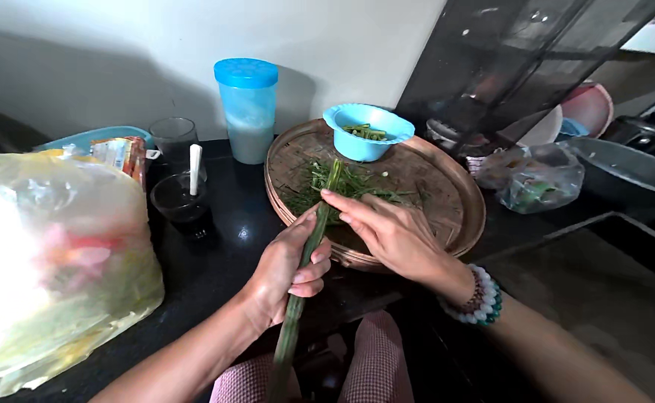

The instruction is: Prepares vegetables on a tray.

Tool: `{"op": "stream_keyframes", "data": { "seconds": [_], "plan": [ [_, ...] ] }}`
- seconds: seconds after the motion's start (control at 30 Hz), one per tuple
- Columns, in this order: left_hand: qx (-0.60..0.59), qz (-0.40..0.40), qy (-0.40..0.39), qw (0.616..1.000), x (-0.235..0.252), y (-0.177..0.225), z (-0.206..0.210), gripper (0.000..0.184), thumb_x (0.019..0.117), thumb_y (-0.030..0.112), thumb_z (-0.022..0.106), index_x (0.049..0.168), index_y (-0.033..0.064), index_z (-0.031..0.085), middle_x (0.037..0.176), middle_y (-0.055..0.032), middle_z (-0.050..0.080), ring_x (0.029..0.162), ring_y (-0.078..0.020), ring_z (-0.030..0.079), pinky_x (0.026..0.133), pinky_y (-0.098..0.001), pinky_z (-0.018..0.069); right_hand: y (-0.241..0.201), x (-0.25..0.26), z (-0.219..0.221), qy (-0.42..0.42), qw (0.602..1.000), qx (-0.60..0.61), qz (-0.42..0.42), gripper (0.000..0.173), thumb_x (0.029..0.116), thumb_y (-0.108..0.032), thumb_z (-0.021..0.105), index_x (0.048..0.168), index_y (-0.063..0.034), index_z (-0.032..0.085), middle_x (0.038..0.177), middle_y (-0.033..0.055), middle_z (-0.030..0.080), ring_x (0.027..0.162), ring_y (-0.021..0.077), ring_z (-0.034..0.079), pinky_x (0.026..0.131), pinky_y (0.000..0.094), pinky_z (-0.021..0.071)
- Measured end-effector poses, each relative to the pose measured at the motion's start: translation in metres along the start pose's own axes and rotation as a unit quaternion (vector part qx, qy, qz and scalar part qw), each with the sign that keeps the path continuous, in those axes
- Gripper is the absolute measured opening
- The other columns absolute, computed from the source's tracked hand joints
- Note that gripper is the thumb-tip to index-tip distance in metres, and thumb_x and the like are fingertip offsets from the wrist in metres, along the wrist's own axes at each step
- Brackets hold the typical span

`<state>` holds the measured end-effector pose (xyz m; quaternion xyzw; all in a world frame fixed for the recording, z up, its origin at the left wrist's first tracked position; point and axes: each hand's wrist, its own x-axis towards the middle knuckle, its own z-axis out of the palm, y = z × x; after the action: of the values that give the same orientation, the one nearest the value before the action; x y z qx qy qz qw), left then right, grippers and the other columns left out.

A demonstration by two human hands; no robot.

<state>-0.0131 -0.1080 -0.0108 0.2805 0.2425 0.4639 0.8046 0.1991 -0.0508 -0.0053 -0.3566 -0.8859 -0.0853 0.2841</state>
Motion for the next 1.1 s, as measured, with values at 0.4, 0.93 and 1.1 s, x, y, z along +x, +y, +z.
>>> {"op": "stream_keyframes", "data": {
  "seconds": [0.4, 0.93, 1.1],
  "plan": [
    [0.061, -0.013, 0.006, 0.998, 0.000, -0.003, 0.005, 0.038, 0.1142, 0.031, 0.021, 0.144, 0.0214, 0.043, 0.068, 0.0033, 0.043, 0.040, -0.0003, 0.031, 0.033, -0.0132, 0.0278, 0.024, 0.011, -0.022, 0.010, 0.998, 0.000, 0.058, 0.041, 0.1094, -0.034, 0.042, 0.148, -0.0336, 0.057, 0.099, 0.0039, 0.071, 0.074, 0.0213, 0.068, 0.060, 0.0464, 0.0555],
    [0.141, -0.022, -0.005, 0.990, -0.004, -0.006, 0.006, 0.041, 0.1139, 0.033, 0.026, 0.153, 0.0257, 0.035, 0.070, 0.0017, 0.044, 0.040, -0.0028, 0.031, 0.032, -0.0158, 0.0270, 0.075, 0.014, -0.021, -0.062, 0.984, 0.039, 0.164, 0.038, 0.1111, -0.036, 0.041, 0.142, -0.0277, 0.062, 0.110, 0.0075, 0.074, 0.092, 0.0278, 0.072, 0.077, 0.0589, 0.0559],
    [0.105, -0.009, 0.021, 0.994, 0.002, -0.004, 0.001, 0.042, 0.1141, 0.035, 0.021, 0.139, 0.0154, 0.049, 0.067, 0.0015, 0.043, 0.040, -0.0039, 0.037, 0.033, -0.0160, 0.0314, 0.027, 0.008, -0.022, -0.007, 0.995, 0.033, 0.096, 0.039, 0.1097, -0.036, 0.041, 0.144, -0.0326, 0.059, 0.111, 0.0004, 0.073, 0.087, 0.0186, 0.071, 0.071, 0.0491, 0.0581]
  ]
}}
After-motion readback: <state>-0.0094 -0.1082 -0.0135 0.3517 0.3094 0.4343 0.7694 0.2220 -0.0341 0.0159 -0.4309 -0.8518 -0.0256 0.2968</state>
